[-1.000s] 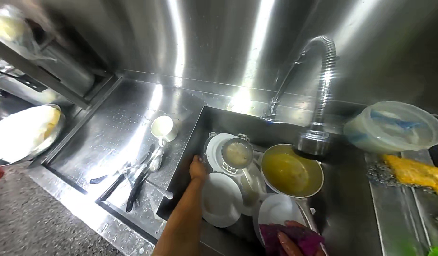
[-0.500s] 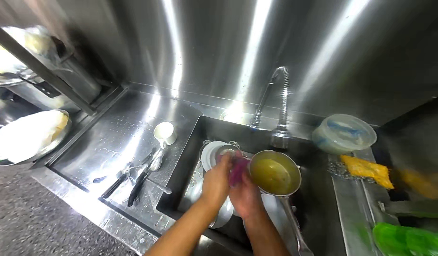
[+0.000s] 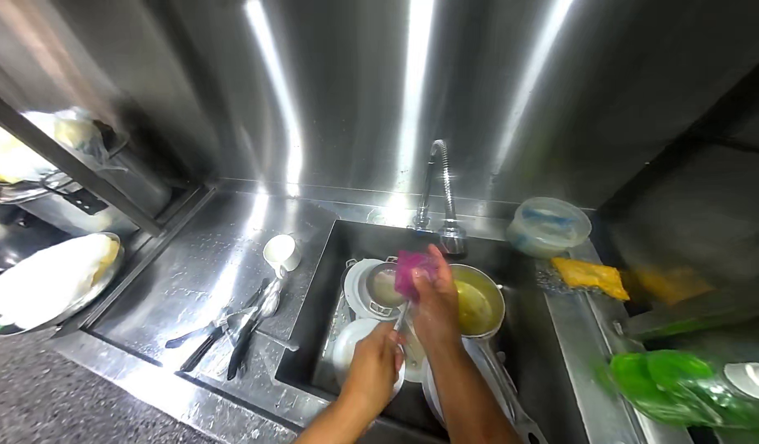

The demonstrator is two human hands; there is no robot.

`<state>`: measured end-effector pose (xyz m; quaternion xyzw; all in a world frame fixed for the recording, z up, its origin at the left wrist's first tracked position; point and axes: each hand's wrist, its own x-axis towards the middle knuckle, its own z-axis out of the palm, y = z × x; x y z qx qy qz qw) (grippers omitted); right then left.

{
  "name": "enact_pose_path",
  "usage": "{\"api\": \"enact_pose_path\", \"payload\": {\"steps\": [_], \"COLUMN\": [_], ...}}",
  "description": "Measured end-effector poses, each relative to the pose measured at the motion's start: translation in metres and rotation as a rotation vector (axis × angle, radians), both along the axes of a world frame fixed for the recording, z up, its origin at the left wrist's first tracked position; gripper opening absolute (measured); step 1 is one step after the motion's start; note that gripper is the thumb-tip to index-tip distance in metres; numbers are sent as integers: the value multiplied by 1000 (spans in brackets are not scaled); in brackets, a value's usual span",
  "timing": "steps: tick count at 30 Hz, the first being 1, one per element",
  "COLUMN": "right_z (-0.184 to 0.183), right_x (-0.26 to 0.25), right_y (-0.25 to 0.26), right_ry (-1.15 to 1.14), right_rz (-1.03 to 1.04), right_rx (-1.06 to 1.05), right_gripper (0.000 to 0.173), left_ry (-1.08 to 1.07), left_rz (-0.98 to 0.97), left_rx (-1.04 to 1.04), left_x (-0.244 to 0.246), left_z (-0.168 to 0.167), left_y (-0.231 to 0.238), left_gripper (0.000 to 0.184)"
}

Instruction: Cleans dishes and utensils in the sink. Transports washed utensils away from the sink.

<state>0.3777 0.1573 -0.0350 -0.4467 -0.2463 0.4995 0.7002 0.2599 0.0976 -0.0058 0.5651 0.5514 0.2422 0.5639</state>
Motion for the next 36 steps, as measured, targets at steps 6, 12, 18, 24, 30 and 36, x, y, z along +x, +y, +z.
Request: {"api": "enact_pose_path", "payload": {"steps": [6,12,18,24,30,36], "right_z": [20,18,-9,-12,7,11], "right_x": [-6,-1,5,26,-8,-29], "right_y": [-25,-11,0,6,-28,-20], "right_ry": [138,212,-421,-395,138,78], "right_rz": [200,35,-119,-329,-24,77], "right_rx": [-69,-158,15,50,-49,-86], "right_gripper": [51,35,38,44,36,51], "left_ry": [98,329,318,296,198,49], "left_rz": [-41,-179,-174,-171,-107,-102], "left_rx": [146,91,9,14,137,77], "left_x": [-9,-12,-12,-32,-32,-25], "left_z": [-9,4,2,-4,-13,-17], "left_y": [14,5,-6,-16,-4,-8], "left_gripper": [29,39,38,38,37,31]}}
